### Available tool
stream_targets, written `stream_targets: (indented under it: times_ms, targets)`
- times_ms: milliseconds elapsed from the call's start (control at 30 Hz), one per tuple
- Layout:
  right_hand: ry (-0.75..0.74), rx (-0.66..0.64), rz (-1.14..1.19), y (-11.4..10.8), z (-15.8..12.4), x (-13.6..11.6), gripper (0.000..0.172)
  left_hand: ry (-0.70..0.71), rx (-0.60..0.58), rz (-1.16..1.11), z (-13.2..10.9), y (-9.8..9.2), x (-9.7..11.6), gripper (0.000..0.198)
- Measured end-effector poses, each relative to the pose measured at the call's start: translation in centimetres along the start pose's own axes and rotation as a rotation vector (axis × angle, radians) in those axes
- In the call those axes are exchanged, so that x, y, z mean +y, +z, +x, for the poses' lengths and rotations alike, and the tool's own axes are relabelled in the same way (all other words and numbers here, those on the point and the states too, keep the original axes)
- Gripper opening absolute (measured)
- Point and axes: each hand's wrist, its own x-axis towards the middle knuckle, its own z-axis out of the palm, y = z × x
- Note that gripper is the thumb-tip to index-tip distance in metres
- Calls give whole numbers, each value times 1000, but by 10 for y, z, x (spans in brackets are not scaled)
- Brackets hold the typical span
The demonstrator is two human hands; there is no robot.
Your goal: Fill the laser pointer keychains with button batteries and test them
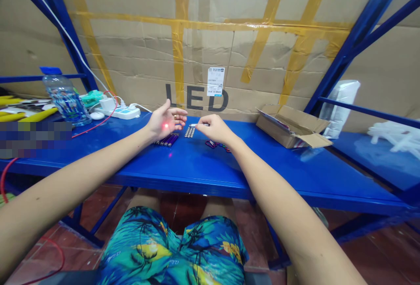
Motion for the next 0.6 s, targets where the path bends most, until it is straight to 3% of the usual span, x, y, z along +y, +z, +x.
stream_targets:
  times_ms: [367, 600]
  targets:
    - [-7, 10, 2, -1, 0, 2, 24, 7, -16, 30, 1, -2, -1, 70]
    - [10, 18, -62, -6, 5, 8, 30, 28, 0, 58, 2, -3, 4, 71]
